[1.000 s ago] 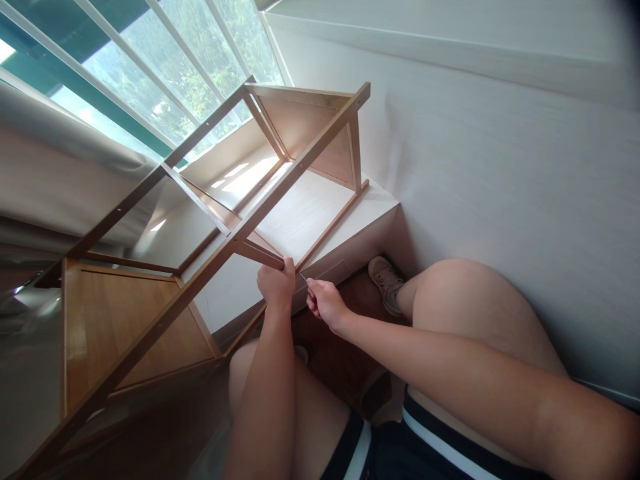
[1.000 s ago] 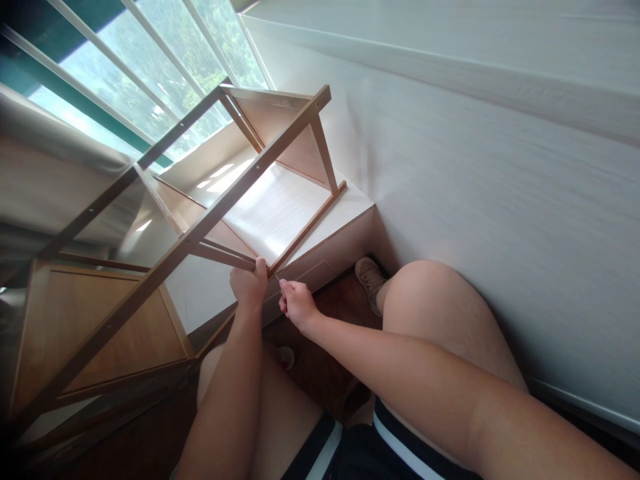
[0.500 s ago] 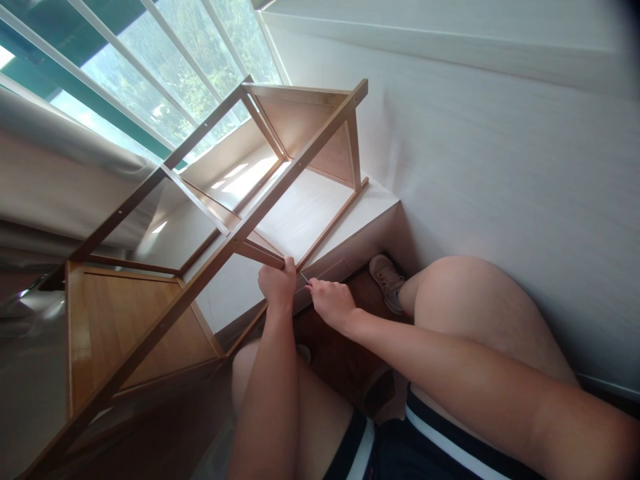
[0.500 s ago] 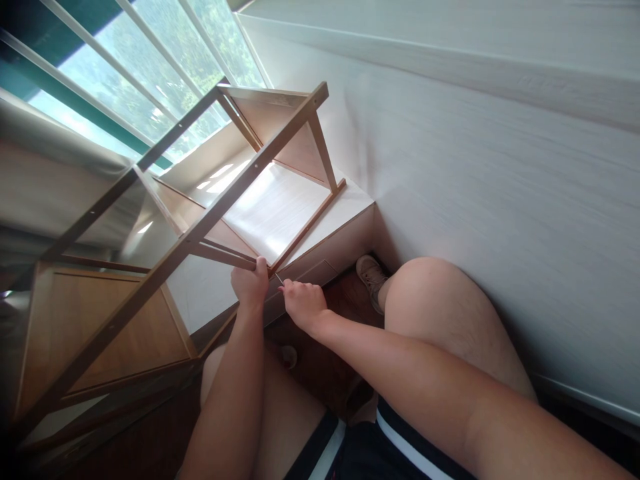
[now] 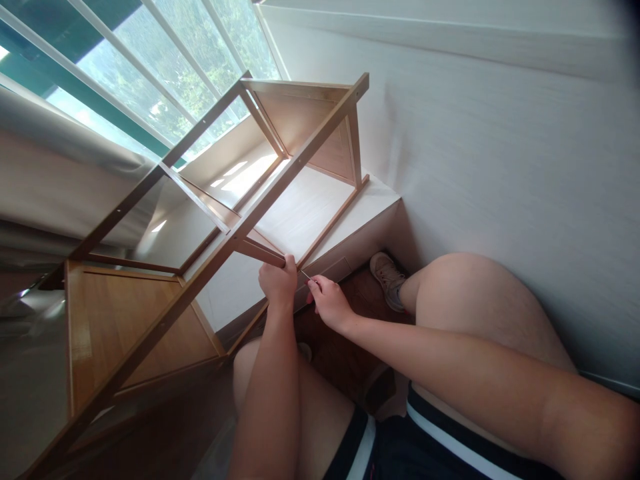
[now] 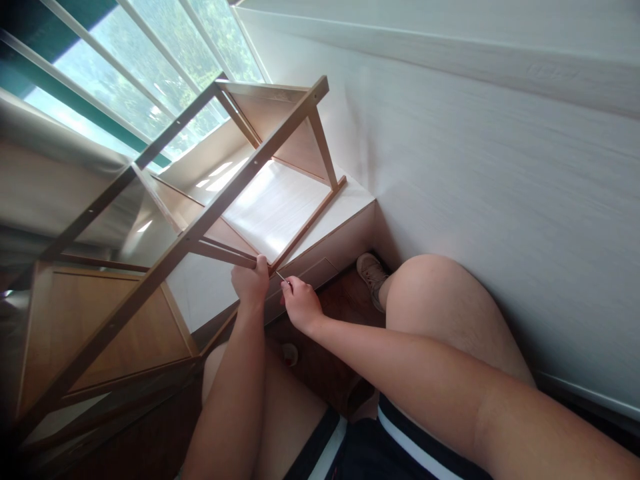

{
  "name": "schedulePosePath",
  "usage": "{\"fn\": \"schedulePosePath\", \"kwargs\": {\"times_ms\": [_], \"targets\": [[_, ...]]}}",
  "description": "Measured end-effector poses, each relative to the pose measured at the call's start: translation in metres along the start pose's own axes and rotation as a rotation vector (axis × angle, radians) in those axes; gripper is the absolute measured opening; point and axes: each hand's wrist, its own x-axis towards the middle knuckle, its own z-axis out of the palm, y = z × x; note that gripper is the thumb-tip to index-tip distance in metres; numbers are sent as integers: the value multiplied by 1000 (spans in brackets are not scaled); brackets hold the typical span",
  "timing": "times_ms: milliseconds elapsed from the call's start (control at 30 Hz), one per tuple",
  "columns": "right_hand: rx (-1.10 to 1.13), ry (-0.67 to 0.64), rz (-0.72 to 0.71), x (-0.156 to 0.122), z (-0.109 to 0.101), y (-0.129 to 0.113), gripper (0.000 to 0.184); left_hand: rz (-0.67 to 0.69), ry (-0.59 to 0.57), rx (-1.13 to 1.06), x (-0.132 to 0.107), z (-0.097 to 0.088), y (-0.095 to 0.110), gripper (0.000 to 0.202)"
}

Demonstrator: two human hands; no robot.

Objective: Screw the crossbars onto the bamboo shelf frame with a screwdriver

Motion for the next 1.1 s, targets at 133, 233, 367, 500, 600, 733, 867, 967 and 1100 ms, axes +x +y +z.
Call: {"fn": "schedulePosePath", "kwargs": {"times_ms": [133,233,367,500,600,733,867,967,1100], "targets": [[73,3,17,1,0,3,32,-4,4,-1,0,0,1,44],[121,-13,36,2,2,4,38,-11,5,-1,-1,-1,2,44],[170,-52,68,4,4,5,49,-20,1,2,-1,-2,2,43],[140,-32,69,2,3,3,48,-22,-6,5,-1,-2,2,43],[69,1,52,-4,0,1,47,-20,-10,7,-1,-2,2,44],[-38,19,45,-6,-4,0,47,-18,-16,11,-1,-2,2,45],[-127,20,46,0,-7,-2,46,-10,-18,17,-1,-1,1,44],[-181,13,33,2,-9,-3,43,-5,-16,23,0,-1,1,44],[-238,14,10,0,-11,-5,43,-3,-14,28,0,-1,2,44]]}}
